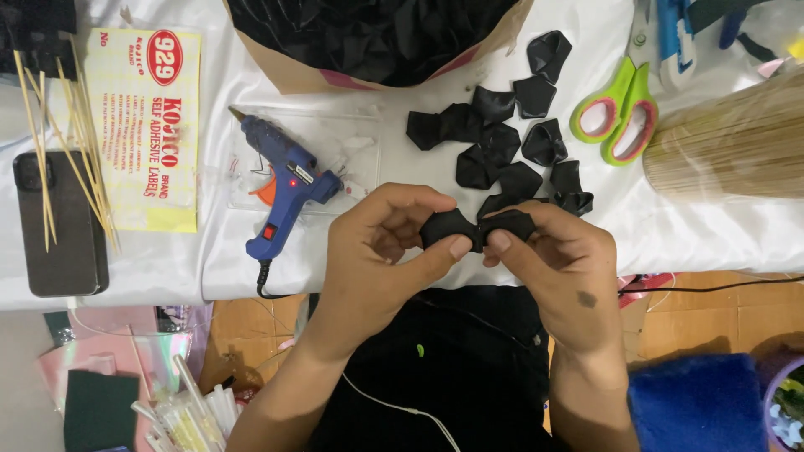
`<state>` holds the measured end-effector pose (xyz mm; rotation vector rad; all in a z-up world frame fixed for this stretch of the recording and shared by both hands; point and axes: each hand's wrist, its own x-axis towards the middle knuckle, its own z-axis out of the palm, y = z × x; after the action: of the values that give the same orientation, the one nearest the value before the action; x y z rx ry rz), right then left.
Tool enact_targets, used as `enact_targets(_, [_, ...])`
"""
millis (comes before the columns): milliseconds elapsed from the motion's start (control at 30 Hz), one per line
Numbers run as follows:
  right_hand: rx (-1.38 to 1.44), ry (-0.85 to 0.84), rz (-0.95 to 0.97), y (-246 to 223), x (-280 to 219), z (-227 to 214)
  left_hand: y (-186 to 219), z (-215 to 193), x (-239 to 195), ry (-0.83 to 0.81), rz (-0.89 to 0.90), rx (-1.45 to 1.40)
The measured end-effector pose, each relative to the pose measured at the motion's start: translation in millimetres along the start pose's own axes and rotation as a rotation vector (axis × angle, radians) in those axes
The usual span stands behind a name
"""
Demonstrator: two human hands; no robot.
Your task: The person uses a hot glue gun to attach small black fabric pieces together one by one, forming a continuous ruffled strip. They repeatedly apply glue, press the pieces, and place the growing strip on the table.
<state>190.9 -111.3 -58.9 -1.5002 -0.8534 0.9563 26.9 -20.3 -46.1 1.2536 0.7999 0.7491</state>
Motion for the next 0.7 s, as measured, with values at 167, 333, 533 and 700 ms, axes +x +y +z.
enact_targets(167, [-0.015,-0.035,-0.050,-0.5,-0.8,-0.5,2.5,-1.4,4.6,-0.048,-0.042,0.060])
enact_targets(333, [-0.005,-0.027,-0.036,0.9,-1.6,-1.3,1.8,-2.3,4.8,-0.083,-0.014,0.078])
enact_targets(533, [-0.025,-0.066,-0.040,-3.4,-1.3,-0.1,6.1,-1.0,4.6,-0.050,0.000,0.164])
enact_targets(700, [-0.042,0.014,0.025,0.2,-4.5,3.7,9.9,-1.1,7.8,-0.158,-0.021,-0.015])
